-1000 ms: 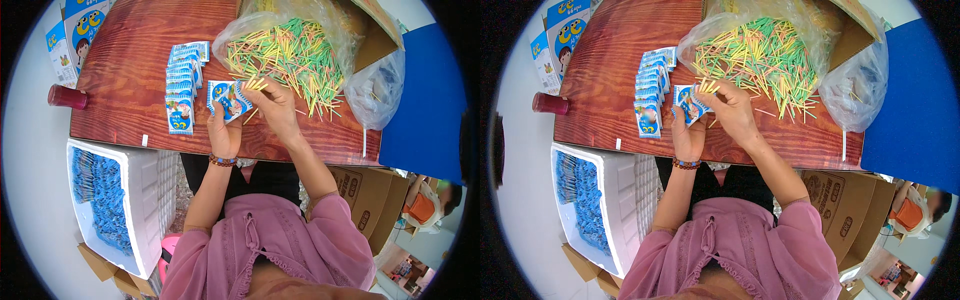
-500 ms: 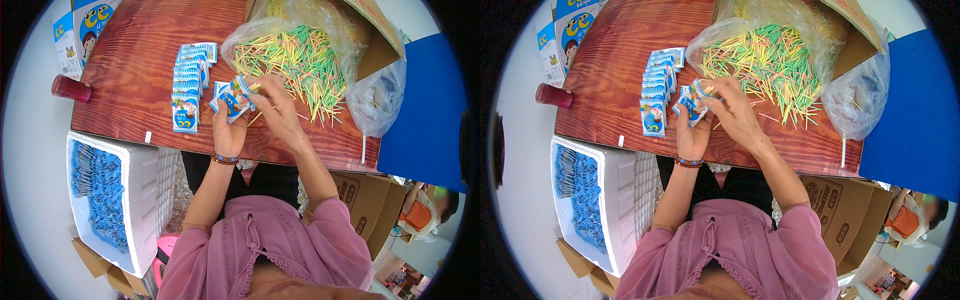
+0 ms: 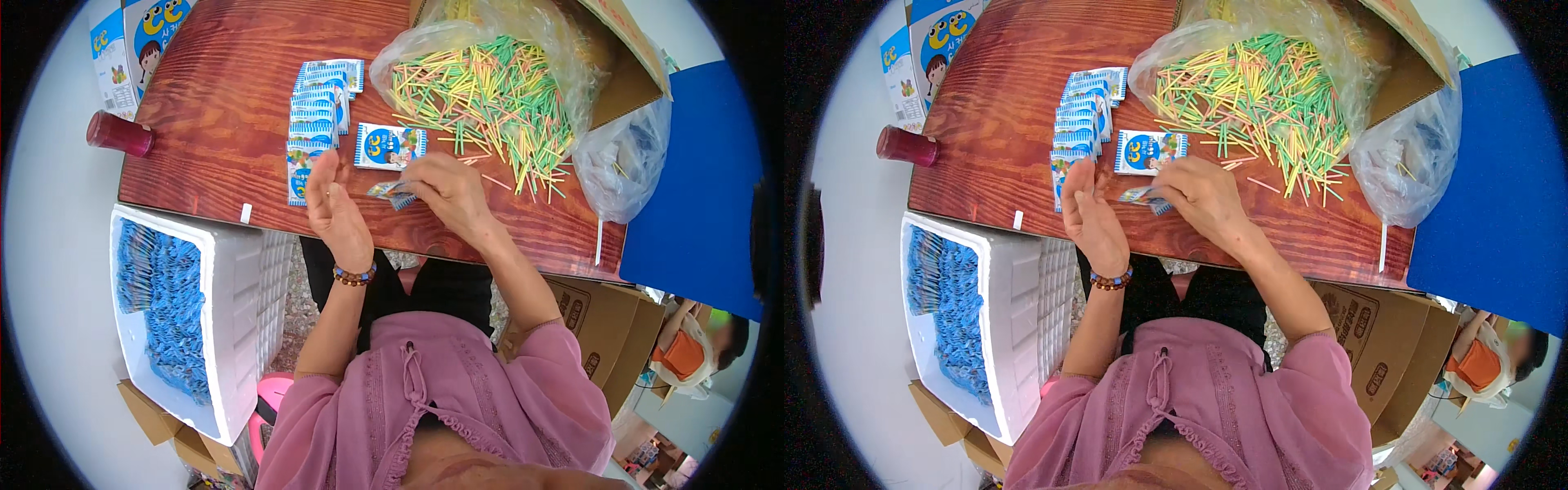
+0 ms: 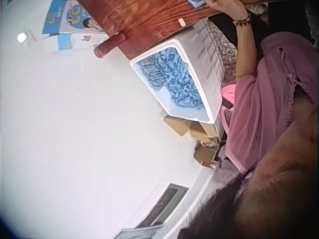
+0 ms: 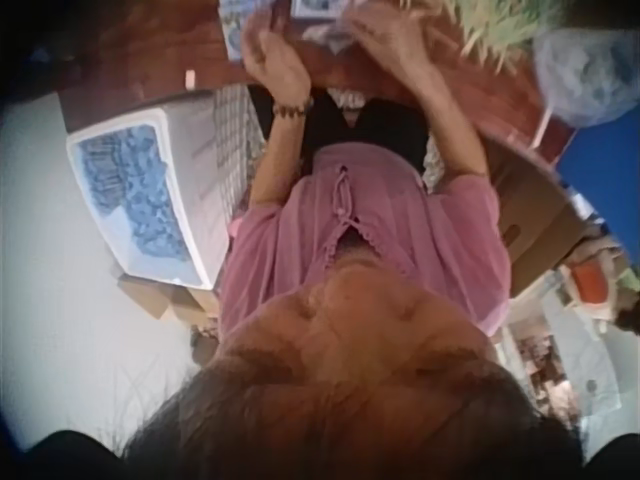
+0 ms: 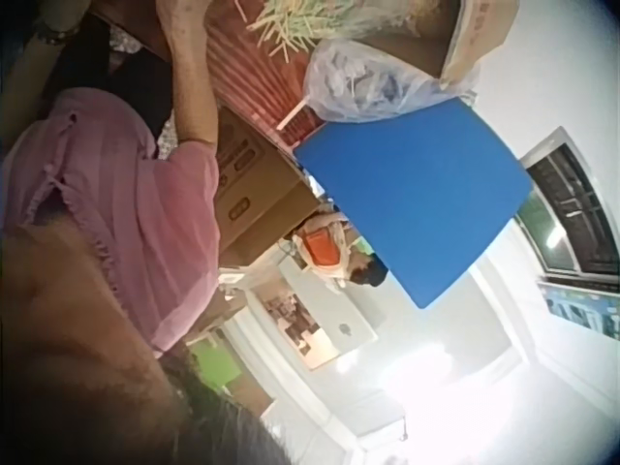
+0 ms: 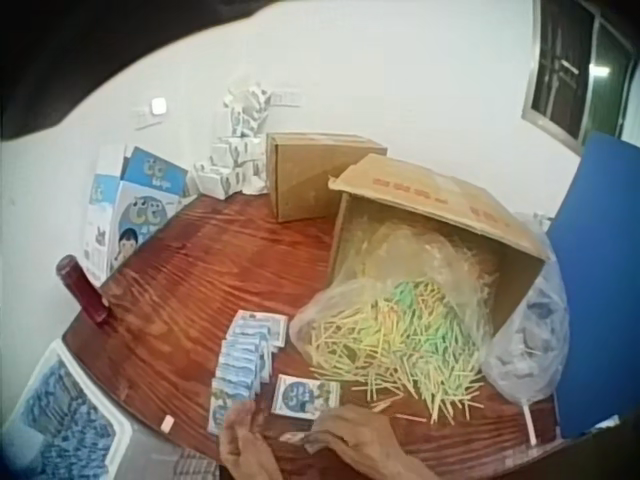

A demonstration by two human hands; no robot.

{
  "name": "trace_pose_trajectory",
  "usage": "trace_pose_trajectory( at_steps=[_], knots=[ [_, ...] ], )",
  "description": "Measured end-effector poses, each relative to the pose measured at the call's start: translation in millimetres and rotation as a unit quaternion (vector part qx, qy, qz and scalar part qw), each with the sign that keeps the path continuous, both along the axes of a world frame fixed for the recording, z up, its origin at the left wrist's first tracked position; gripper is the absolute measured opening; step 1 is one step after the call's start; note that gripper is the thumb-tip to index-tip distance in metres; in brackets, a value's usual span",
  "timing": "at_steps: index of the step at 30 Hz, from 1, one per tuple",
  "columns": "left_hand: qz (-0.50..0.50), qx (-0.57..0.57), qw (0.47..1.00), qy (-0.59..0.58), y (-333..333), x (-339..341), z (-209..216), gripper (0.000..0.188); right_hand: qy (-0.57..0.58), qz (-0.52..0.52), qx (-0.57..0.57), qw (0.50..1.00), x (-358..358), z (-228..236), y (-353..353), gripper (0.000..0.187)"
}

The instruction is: Packaging small wooden sticks into blue plastic packets and organizing them into a crate.

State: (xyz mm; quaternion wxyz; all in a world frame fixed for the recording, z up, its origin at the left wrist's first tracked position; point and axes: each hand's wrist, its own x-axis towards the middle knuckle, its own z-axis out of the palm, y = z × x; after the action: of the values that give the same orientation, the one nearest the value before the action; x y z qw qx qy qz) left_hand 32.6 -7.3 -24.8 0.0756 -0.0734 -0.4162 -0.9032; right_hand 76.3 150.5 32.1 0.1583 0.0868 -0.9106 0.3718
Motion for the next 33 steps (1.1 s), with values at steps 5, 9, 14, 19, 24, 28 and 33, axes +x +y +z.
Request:
trace_pose_trajectory(
  at_steps=[5,9,14,19,24,28,33],
  knots=[
    [0.021,-0.041,0.999,0.005,-10.8,6.5,0.8,0.04,0.023,-0.006,-0.145,0.989,6.9,2.7,1.2,0.011],
    [-0.007,-0.043,0.999,0.027,-6.4,2.6,-1.0,0.044,-0.012,0.039,-0.154,0.987,-7.8,-24.1,8.4,0.01],
    [-0.023,-0.104,0.992,0.065,-11.9,4.7,-2.1,0.047,-0.08,0.007,-0.442,0.894,-1.0,-15.1,8.7,0.011],
    [-0.026,-0.147,0.986,0.077,-13.7,2.2,1.3,0.054,-0.039,0.028,-0.338,0.94,-9.9,-44.2,5.1,0.012],
    [-0.025,-0.188,0.98,0.062,-26.0,3.1,3.8,0.063,-0.069,0.015,-0.403,0.912,-12.6,-20.9,-1.3,0.011],
    [-0.096,-0.207,0.973,0.038,-26.1,2.1,10.6,0.065,-0.114,0.01,-0.446,0.888,-15.8,-17.1,-9.0,0.012],
    [-0.09,-0.213,0.967,-0.111,-43.0,1.2,14.1,0.02,-0.186,0.032,-0.427,0.885,-27.8,-17.4,-28.7,0.008]
  ],
)
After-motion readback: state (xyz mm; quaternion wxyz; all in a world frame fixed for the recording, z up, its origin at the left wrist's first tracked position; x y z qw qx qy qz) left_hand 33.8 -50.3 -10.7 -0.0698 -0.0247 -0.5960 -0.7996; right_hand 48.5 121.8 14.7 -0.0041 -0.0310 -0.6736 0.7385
